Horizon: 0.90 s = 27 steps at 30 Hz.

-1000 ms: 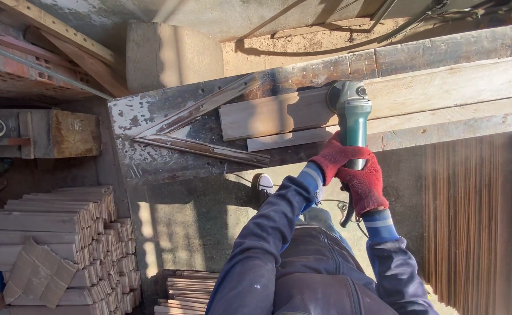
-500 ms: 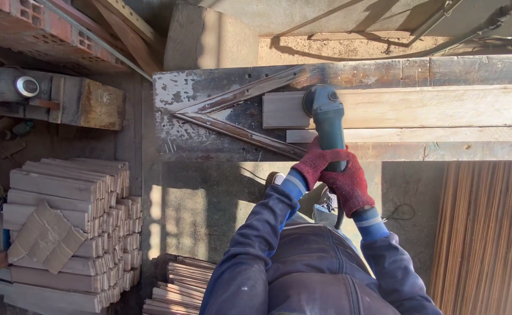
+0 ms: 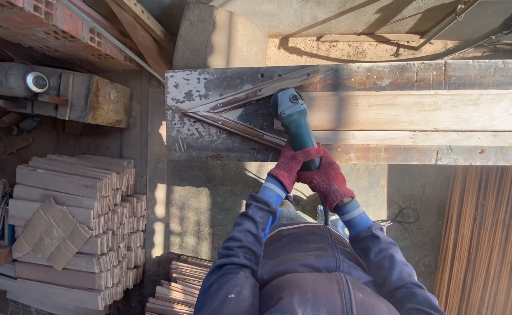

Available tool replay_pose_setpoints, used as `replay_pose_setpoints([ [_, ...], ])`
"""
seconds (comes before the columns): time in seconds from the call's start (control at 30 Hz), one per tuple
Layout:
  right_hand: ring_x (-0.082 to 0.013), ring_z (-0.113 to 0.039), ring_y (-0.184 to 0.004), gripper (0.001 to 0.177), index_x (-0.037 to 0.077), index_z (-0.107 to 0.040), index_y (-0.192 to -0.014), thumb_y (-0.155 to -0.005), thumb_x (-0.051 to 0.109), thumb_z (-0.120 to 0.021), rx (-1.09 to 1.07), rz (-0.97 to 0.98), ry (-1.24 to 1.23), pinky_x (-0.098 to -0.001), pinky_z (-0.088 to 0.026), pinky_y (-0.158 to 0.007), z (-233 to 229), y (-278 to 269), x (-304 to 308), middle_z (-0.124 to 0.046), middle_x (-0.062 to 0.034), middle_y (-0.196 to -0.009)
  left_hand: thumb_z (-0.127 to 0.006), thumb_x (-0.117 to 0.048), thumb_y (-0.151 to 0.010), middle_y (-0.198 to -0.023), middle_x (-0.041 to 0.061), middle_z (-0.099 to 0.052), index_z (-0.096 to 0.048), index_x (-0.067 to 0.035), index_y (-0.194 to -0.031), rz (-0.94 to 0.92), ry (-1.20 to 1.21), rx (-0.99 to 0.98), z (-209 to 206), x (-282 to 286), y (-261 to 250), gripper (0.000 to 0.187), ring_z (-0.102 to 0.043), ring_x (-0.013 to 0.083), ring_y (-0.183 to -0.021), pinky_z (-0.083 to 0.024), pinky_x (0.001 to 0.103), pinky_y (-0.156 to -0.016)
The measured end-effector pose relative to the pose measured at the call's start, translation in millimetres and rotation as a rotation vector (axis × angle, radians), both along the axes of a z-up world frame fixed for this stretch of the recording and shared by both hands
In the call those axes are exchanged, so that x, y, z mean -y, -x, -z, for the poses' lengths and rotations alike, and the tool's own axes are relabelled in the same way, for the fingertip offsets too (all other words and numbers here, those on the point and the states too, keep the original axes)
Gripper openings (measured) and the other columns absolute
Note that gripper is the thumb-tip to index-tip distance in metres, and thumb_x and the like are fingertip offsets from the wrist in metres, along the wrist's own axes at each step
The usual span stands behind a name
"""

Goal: The recorder is using an electric power sander to smooth the surface of a wooden board placed on a workbench.

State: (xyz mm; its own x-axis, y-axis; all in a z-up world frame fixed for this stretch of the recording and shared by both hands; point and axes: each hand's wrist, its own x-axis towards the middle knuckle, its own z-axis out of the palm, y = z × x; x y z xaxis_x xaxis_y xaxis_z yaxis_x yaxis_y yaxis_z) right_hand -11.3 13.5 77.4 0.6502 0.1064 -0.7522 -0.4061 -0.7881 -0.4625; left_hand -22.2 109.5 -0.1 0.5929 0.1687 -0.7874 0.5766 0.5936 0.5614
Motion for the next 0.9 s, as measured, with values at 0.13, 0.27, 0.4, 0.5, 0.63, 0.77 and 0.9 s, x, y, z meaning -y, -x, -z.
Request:
replay_pose_setpoints([
  [0.13, -0.0346, -0.069, -0.114, 0.097, 0.026, -0.055, -0.141, -0.053, 0.04, -0.094, -0.011, 0.03, 0.002, -0.0482, -0.056, -0.096, 3, -10, 22, -0.071, -0.0149, -0.118, -0.098, -0.029, -0.059, -0.108, 0.012, -0.07, -0.057, -0.02, -0.133, 0.022, 0.02, 0.005, 10, 22, -11, 0.085, -0.07, 0.032, -0.102, -0.064, 0.049, -0.079],
  [0.27, -0.0371, -0.072, -0.105, 0.088, 0.022, -0.058, -0.137, -0.057, 0.035, -0.09, -0.003, 0.171, 0.022, -0.0482, -0.058, -0.09, -2, -22, 62, -0.072, -0.0178, -0.111, -0.098, -0.025, -0.058, -0.107, 0.014, -0.069, -0.059, -0.016, -0.129, 0.085, -0.004, 0.059, 7, 73, -40, 0.081, -0.069, 0.0342, -0.102, -0.062, 0.05, -0.079],
  [0.4, -0.0325, -0.074, -0.073, 0.067, 0.02, -0.066, -0.127, -0.062, 0.025, -0.083, 0.046, 0.361, 0.053, -0.0409, -0.061, -0.07, 1, -41, 114, -0.073, -0.0158, -0.091, -0.097, -0.026, -0.055, -0.106, 0.013, -0.07, -0.063, -0.016, -0.125, 0.245, -0.119, 0.084, 15, 139, -69, 0.078, -0.07, 0.0334, -0.104, -0.06, 0.051, -0.088],
  [0.5, -0.031, -0.068, -0.057, 0.061, 0.014, -0.068, -0.12, -0.06, 0.013, -0.083, 0.168, 0.491, -0.105, -0.0369, -0.06, -0.048, 36, -46, 173, -0.069, -0.0205, -0.081, -0.098, -0.022, -0.052, -0.103, 0.012, -0.069, -0.064, -0.017, -0.124, 0.222, -0.039, 0.149, 35, 194, -84, 0.08, -0.069, 0.0297, -0.101, -0.059, 0.049, -0.089],
  [0.63, -0.0273, -0.065, -0.053, 0.06, 0.005, -0.063, -0.116, -0.061, 0.009, -0.084, 0.198, 0.595, -0.14, -0.0359, -0.059, -0.045, 10, -66, 220, -0.065, -0.0202, -0.076, -0.099, -0.012, -0.047, -0.098, 0.011, -0.069, -0.064, -0.015, -0.123, 0.168, 0.052, 0.191, 53, 257, -108, 0.083, -0.07, 0.0338, -0.096, -0.059, 0.048, -0.082],
  [0.77, -0.0329, -0.066, -0.054, 0.064, 0.005, -0.061, -0.123, -0.063, 0.005, -0.084, 0.265, 0.663, -0.198, -0.0415, -0.061, -0.045, 24, -78, 270, -0.064, -0.0244, -0.078, -0.097, -0.022, -0.052, -0.105, 0.018, -0.068, -0.061, -0.012, -0.129, 0.378, -0.009, 0.177, 31, 295, -132, 0.086, -0.069, 0.0385, -0.102, -0.057, 0.05, -0.09],
  [0.9, -0.0324, -0.064, -0.054, 0.06, 0.007, -0.062, -0.123, -0.067, 0.004, -0.084, 0.329, 0.727, -0.274, -0.0425, -0.059, -0.044, 34, -84, 297, -0.061, -0.0244, -0.078, -0.093, -0.023, -0.054, -0.107, 0.022, -0.068, -0.058, -0.009, -0.131, 0.443, -0.005, 0.174, 20, 315, -145, 0.086, -0.068, 0.0421, -0.104, -0.057, 0.053, -0.092],
])
